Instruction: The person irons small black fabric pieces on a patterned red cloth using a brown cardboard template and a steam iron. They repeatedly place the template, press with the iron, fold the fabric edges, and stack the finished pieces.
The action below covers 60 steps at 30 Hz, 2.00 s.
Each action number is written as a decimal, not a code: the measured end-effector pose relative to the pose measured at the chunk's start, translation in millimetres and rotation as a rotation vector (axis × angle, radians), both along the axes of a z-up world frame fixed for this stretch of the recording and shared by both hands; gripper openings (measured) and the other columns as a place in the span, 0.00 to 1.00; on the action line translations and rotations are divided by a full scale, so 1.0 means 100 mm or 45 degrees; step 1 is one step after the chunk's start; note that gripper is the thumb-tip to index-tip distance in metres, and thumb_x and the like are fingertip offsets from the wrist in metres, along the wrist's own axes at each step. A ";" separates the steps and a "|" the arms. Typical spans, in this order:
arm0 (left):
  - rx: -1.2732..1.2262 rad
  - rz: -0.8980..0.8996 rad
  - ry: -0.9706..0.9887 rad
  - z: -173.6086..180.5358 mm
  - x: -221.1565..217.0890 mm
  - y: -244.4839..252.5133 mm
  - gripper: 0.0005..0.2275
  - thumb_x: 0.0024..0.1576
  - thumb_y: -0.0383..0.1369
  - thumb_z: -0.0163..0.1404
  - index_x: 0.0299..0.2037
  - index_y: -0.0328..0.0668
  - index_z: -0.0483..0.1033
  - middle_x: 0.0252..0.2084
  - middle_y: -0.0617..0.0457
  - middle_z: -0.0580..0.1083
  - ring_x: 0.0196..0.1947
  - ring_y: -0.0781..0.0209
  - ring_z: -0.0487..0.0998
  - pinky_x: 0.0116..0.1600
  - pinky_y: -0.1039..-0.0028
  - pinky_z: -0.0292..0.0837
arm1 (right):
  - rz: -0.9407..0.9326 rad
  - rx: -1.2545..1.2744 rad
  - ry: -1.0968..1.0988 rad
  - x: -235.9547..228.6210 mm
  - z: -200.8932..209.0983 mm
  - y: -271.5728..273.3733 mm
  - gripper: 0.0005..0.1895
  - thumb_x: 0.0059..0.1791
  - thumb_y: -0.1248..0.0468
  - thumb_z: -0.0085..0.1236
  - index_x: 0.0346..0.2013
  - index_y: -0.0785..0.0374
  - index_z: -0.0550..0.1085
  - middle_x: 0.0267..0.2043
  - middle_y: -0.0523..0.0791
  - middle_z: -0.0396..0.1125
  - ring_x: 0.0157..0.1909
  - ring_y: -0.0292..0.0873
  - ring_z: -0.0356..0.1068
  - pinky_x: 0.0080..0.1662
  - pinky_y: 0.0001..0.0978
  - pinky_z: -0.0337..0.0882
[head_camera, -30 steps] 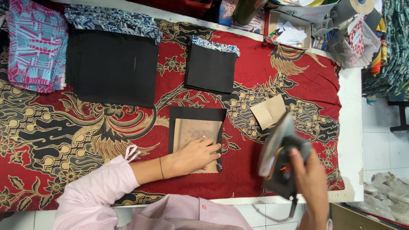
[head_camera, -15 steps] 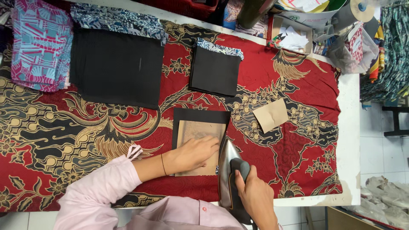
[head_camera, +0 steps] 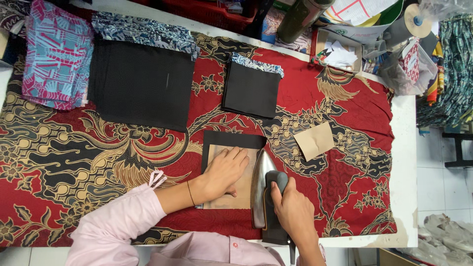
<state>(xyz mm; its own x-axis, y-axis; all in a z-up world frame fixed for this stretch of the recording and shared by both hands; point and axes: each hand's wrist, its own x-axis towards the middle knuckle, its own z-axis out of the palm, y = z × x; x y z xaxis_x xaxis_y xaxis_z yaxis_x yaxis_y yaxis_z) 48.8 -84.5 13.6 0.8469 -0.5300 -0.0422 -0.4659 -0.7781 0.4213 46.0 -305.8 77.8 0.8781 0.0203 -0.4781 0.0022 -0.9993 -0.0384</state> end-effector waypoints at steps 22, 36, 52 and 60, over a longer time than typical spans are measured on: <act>0.057 -0.039 -0.032 0.01 0.01 0.01 0.45 0.28 0.51 0.70 0.53 0.26 0.68 0.56 0.40 0.67 0.59 0.48 0.66 0.59 0.62 0.66 | 0.014 0.104 0.012 0.48 0.03 0.26 0.26 0.54 0.44 0.40 0.43 0.66 0.69 0.18 0.51 0.72 0.32 0.60 0.76 0.40 0.53 0.72; 0.262 -0.103 0.062 0.06 0.14 -0.21 0.48 0.25 0.48 0.73 0.60 0.46 0.67 0.52 0.45 0.66 0.55 0.50 0.65 0.56 0.62 0.63 | -0.004 -0.031 0.093 -0.19 0.00 -0.31 0.29 0.51 0.42 0.45 0.51 0.66 0.66 0.27 0.58 0.73 0.34 0.65 0.75 0.40 0.57 0.73; 0.073 -0.058 0.092 0.06 0.13 -0.15 0.48 0.22 0.43 0.74 0.59 0.47 0.67 0.55 0.42 0.65 0.57 0.47 0.64 0.54 0.61 0.65 | -0.604 1.142 -1.114 0.89 -0.27 -1.93 0.16 0.59 0.60 0.59 0.55 0.67 0.69 0.49 0.48 0.72 0.47 0.37 0.69 0.49 0.30 0.70; 0.055 -0.060 0.112 0.09 0.13 -0.14 0.48 0.23 0.43 0.74 0.60 0.46 0.67 0.54 0.43 0.65 0.57 0.47 0.64 0.54 0.60 0.66 | -0.192 0.477 -0.608 0.81 -0.39 -1.36 0.38 0.47 0.46 0.63 0.63 0.69 0.69 0.62 0.60 0.68 0.62 0.58 0.69 0.60 0.45 0.68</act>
